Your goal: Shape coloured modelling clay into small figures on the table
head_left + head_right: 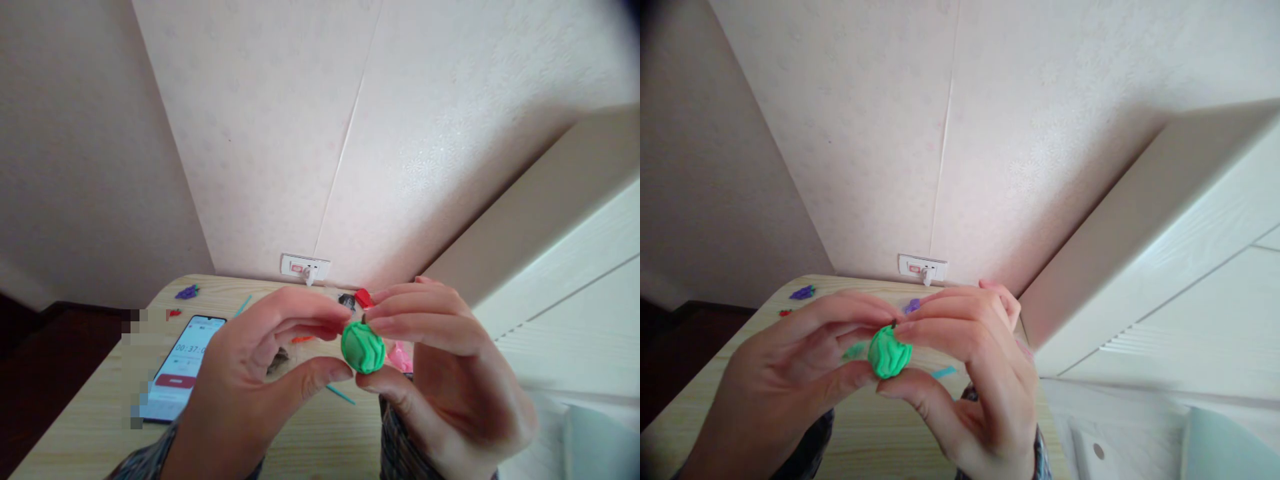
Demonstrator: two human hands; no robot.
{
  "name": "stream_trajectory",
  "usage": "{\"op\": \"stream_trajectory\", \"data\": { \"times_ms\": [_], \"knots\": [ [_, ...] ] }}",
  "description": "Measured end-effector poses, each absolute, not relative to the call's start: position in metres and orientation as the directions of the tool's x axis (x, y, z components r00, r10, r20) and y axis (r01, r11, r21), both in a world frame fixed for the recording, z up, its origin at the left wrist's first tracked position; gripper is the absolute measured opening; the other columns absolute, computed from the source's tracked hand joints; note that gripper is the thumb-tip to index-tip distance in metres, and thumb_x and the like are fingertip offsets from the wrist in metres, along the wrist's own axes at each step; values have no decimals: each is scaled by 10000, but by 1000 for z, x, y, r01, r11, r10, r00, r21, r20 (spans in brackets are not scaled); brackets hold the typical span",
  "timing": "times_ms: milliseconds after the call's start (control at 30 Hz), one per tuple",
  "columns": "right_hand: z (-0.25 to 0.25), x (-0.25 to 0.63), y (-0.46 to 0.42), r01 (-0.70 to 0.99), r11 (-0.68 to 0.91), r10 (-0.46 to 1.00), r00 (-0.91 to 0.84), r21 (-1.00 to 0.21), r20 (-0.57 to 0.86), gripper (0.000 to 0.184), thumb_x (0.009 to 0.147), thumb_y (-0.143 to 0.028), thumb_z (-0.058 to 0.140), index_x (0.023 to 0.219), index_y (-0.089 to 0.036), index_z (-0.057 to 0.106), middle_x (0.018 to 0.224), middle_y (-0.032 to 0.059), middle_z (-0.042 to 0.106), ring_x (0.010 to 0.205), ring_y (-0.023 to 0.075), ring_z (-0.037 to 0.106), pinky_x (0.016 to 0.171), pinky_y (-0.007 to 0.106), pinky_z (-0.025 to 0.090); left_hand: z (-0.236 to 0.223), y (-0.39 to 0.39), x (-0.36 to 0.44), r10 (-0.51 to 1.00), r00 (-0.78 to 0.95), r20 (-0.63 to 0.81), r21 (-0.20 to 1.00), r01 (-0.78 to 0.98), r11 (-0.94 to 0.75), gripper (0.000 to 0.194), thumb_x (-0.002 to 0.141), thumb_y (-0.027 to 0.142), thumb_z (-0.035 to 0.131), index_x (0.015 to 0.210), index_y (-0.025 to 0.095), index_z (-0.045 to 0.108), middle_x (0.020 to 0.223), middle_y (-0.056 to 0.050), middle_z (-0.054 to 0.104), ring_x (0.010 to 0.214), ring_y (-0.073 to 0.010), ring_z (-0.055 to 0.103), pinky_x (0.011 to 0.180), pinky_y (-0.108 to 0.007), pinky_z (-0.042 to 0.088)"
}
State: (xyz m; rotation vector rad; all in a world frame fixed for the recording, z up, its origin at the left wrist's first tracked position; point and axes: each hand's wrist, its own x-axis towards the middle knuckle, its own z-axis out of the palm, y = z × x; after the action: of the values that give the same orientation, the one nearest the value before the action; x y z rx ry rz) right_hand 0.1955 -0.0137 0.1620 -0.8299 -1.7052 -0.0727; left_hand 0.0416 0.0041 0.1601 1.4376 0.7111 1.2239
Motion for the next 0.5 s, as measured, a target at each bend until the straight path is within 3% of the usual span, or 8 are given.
{"op": "stream_trajectory", "data": {
  "times_ms": [100,200,333,500],
  "knots": [
    [162,195,-14,522,755,501,-69,-397,863,128,786,-284,613,892,-214,595,799,17,641,790,197,608,774,395,428,160,1,38,860,235,453,887,-19,-462,250,686,157,680,873,321,653,841,52,674,781,-176,604,713,-268,491],
    [162,193,-15,491,759,515,-52,-428,855,110,785,-266,615,880,-212,599,793,18,644,778,194,612,740,383,443,160,2,34,812,217,541,817,91,-569,234,693,174,677,881,313,658,822,41,679,749,-188,601,699,-287,489],
    [160,189,-15,460,760,534,-42,-458,844,117,769,-249,636,869,-196,606,792,24,651,770,195,620,749,387,439,161,7,26,768,270,580,766,139,-627,231,695,196,679,898,304,658,820,27,684,761,-191,602,716,-294,496],
    [159,183,-18,427,747,571,-22,-509,821,124,781,-275,623,885,-210,608,798,30,654,771,197,614,707,376,452,166,8,19,783,304,543,784,149,-602,234,680,212,690,909,253,666,840,-7,687,800,-205,611,723,-288,492]
  ]
}}
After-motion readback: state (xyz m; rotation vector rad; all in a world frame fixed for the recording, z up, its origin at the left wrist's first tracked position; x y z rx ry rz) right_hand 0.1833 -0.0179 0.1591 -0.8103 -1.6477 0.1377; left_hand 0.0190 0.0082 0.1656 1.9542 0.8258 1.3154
